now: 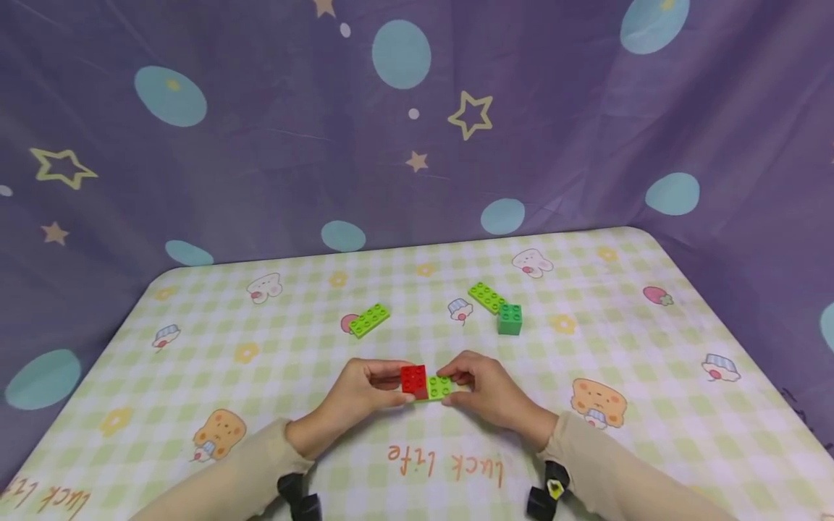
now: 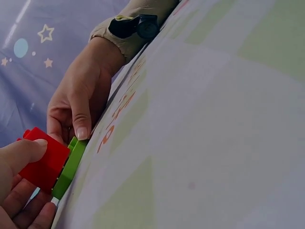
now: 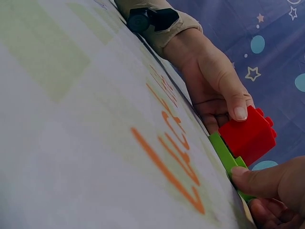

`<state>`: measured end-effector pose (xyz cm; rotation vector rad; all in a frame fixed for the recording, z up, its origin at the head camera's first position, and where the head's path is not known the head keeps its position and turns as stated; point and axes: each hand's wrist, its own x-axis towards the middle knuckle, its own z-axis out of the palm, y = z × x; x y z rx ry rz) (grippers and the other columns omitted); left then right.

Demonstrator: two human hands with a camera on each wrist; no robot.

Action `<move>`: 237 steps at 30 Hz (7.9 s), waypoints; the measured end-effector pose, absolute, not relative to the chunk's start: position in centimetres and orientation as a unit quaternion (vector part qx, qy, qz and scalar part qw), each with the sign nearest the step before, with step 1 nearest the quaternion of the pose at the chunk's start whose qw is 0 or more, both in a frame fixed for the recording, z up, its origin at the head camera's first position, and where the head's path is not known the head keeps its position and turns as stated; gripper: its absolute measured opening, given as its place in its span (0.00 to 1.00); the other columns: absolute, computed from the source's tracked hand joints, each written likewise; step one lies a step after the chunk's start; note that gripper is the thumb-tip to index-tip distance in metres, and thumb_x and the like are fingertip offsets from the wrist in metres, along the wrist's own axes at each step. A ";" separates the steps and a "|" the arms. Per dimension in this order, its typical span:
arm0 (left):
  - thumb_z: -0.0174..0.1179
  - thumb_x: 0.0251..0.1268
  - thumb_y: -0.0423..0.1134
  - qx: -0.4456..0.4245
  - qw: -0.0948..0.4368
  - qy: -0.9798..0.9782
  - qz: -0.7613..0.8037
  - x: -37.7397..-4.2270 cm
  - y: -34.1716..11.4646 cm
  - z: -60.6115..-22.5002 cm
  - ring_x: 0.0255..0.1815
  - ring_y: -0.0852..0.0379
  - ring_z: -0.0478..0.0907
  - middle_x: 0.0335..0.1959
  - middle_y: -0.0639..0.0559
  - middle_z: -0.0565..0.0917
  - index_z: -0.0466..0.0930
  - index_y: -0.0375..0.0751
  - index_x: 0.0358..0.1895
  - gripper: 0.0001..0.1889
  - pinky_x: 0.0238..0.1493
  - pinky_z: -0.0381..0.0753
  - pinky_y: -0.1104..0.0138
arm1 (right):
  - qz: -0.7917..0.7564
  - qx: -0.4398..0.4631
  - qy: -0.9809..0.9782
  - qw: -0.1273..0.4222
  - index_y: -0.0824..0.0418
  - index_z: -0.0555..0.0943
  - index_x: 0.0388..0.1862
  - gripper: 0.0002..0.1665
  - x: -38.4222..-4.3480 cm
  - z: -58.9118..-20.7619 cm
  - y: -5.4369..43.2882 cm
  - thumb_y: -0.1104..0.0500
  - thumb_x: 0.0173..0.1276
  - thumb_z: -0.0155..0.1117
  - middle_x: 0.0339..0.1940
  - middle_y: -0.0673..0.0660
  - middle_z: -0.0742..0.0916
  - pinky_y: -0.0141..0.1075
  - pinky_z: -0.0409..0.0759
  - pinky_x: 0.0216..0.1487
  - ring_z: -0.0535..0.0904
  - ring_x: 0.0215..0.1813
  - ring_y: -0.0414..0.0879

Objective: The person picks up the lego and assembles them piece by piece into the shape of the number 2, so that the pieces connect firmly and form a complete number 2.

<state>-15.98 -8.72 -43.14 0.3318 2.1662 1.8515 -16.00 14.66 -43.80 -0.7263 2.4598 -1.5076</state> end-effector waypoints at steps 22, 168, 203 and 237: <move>0.72 0.48 0.34 0.129 0.134 0.762 0.620 -15.9 -8.9 -43.4 0.45 0.59 0.81 0.47 0.45 0.85 0.82 0.37 0.50 0.22 0.46 0.80 0.69 | -0.496 -0.243 0.830 0.082 0.58 0.82 0.45 0.18 -16.0 -43.9 14.7 0.61 0.53 0.74 0.42 0.50 0.83 0.31 0.79 0.45 0.78 0.41 0.40; 0.70 0.50 0.32 0.146 0.146 0.755 0.623 -15.7 -9.4 -43.2 0.45 0.61 0.80 0.48 0.45 0.84 0.82 0.35 0.51 0.21 0.45 0.78 0.71 | -0.503 -0.283 0.803 0.150 0.63 0.80 0.53 0.22 -28.9 -41.1 10.0 0.59 0.60 0.70 0.50 0.60 0.85 0.43 0.77 0.55 0.80 0.53 0.50; 0.70 0.49 0.29 0.150 0.142 0.750 0.628 -15.9 -9.1 -43.4 0.42 0.63 0.79 0.46 0.43 0.84 0.81 0.32 0.51 0.21 0.40 0.78 0.74 | -0.613 -0.297 0.728 0.075 0.70 0.79 0.52 0.22 -18.2 -41.2 14.8 0.67 0.58 0.68 0.46 0.63 0.85 0.38 0.81 0.47 0.84 0.44 0.44; 0.71 0.48 0.30 0.135 0.138 0.761 0.619 -15.9 -9.1 -43.3 0.44 0.60 0.79 0.48 0.44 0.84 0.81 0.34 0.51 0.22 0.42 0.78 0.73 | -0.643 -0.255 0.712 0.115 0.73 0.79 0.50 0.22 -17.1 -42.2 14.9 0.67 0.56 0.70 0.44 0.63 0.86 0.37 0.82 0.43 0.84 0.42 0.46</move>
